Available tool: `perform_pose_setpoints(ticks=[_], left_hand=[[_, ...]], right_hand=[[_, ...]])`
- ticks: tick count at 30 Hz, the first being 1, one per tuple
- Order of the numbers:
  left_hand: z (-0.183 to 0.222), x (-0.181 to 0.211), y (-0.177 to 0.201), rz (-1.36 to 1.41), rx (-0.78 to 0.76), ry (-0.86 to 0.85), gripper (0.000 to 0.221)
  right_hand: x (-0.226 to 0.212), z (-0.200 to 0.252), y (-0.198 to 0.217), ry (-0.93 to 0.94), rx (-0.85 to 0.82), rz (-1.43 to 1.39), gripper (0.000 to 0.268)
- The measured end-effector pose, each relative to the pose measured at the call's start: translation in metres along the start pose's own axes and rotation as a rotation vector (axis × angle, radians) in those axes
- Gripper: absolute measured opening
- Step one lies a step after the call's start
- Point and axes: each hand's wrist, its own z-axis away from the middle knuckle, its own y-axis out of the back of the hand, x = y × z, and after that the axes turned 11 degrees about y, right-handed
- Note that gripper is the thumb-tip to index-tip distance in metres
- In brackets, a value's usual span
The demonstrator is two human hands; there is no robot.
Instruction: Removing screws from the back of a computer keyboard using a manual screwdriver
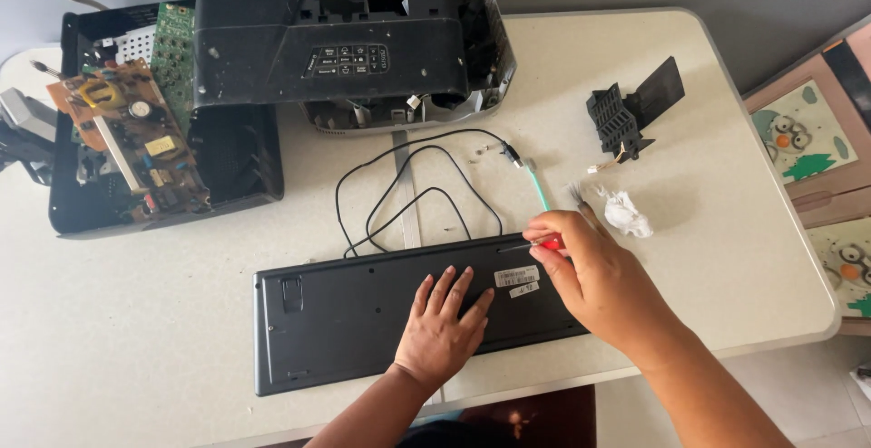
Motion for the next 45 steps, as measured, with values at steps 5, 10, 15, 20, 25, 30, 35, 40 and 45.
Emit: perform_pose_setpoints(ticks=[5, 10, 15, 20, 25, 30, 35, 40, 45], left_hand=[[0.002, 0.000, -0.003, 0.008, 0.014, -0.012, 0.040], [0.005, -0.001, -0.007, 0.021, 0.024, -0.008, 0.038], [0.002, -0.005, -0.005, 0.080, 0.023, 0.047, 0.039], [0.001, -0.004, -0.006, 0.086, -0.002, 0.074, 0.039], [0.003, -0.003, -0.006, 0.054, 0.004, 0.078, 0.040], [0.002, -0.002, -0.005, 0.040, 0.029, 0.064, 0.040], [0.002, -0.002, -0.003, 0.056, 0.009, 0.067, 0.040], [0.002, -0.002, -0.003, 0.056, 0.009, 0.068, 0.041], [0.002, -0.002, -0.004, 0.061, 0.030, 0.067, 0.040]], right_hand=[[0.011, -0.003, -0.015, -0.115, 0.093, 0.086, 0.018], [0.014, -0.002, -0.008, -0.232, 0.090, 0.057, 0.025], [-0.017, 0.023, 0.012, -0.168, 0.263, -0.107, 0.017], [-0.024, 0.047, -0.007, -0.151, 0.215, -0.098, 0.019], [-0.025, 0.051, -0.013, -0.185, 0.195, -0.123, 0.019], [-0.024, 0.052, -0.013, -0.189, 0.206, -0.135, 0.020], [-0.028, 0.050, -0.010, -0.202, 0.220, -0.145, 0.018], [-0.028, 0.050, -0.011, -0.229, 0.213, -0.146, 0.018], [-0.028, 0.050, -0.010, -0.195, 0.198, -0.134, 0.018]])
